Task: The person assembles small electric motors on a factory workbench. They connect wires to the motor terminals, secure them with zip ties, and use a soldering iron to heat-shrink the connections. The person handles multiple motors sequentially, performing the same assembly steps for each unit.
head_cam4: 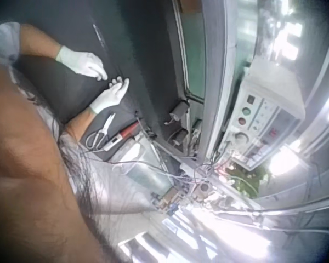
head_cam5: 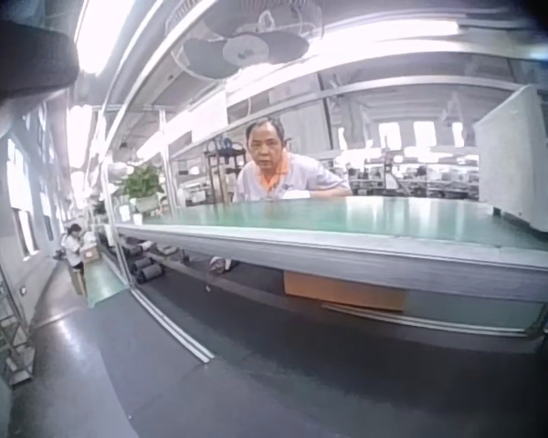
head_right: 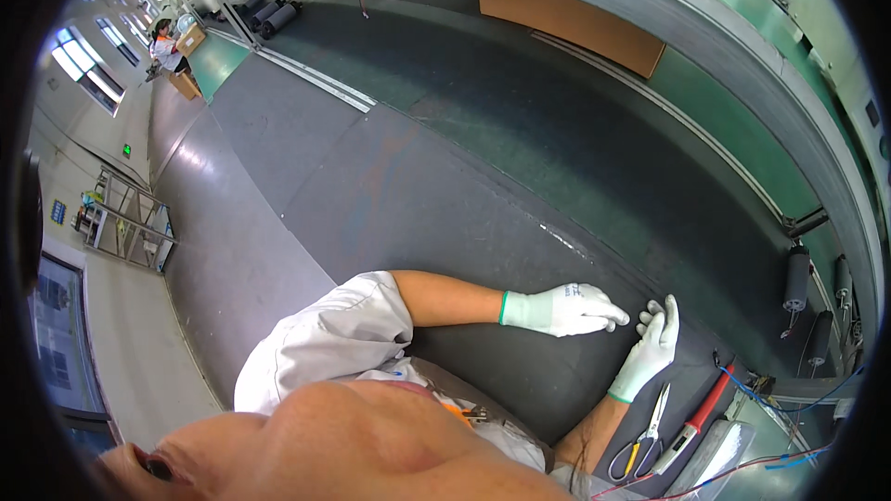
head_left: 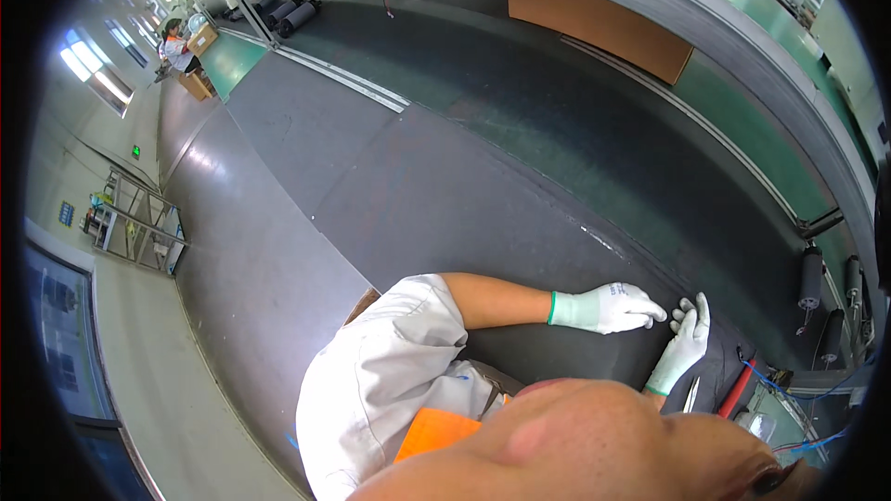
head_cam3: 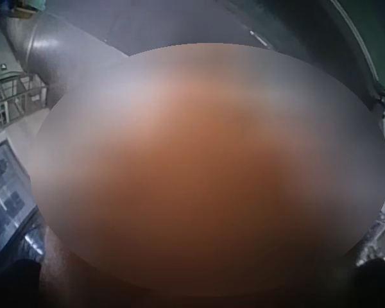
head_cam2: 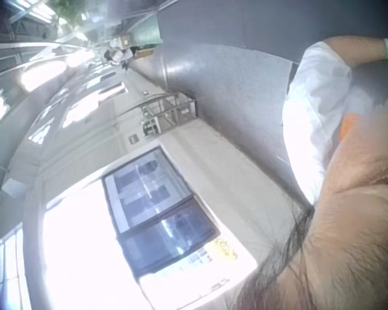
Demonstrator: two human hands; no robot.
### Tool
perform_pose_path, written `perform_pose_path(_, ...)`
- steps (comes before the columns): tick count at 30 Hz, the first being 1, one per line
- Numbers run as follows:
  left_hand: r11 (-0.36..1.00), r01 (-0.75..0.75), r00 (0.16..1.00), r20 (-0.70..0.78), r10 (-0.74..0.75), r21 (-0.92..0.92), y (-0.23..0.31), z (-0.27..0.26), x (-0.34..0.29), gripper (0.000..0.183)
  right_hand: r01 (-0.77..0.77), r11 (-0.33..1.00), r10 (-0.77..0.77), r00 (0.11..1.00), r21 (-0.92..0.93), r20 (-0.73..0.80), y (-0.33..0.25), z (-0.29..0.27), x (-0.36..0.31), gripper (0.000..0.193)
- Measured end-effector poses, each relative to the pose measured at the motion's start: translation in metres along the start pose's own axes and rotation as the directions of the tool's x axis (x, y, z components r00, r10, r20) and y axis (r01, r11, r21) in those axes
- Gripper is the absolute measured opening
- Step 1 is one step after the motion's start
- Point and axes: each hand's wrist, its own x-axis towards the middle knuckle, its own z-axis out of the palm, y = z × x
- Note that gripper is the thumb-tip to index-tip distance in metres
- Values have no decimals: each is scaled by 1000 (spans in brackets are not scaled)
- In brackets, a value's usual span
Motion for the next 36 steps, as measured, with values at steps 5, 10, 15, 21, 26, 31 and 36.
perform_pose_path(5,996,81,994,75,-79,-24,8,-4,4,35,35,999,-35,999,-24,12,-5,-2,-2,37)
perform_pose_path(10,998,51,996,70,-53,28,9,-4,2,34,33,999,-32,999,-30,28,-3,-2,-4,38)
perform_pose_path(15,999,-15,998,60,13,36,6,-4,1,34,32,999,-32,999,-6,33,-7,0,-6,37)
perform_pose_path(21,999,-43,998,56,41,33,3,-3,0,34,13,1000,-12,999,-19,48,-11,0,-8,37)
perform_pose_path(26,997,-63,997,41,61,45,6,-3,0,34,1,1000,0,999,-16,47,-17,0,-10,37)
perform_pose_path(31,996,-63,997,38,61,58,5,-3,-1,33,5,999,-3,999,-37,53,-18,1,-11,37)
perform_pose_path(36,998,-40,998,46,38,41,6,-3,-2,33,18,999,-16,998,-40,58,-15,-1,-12,38)
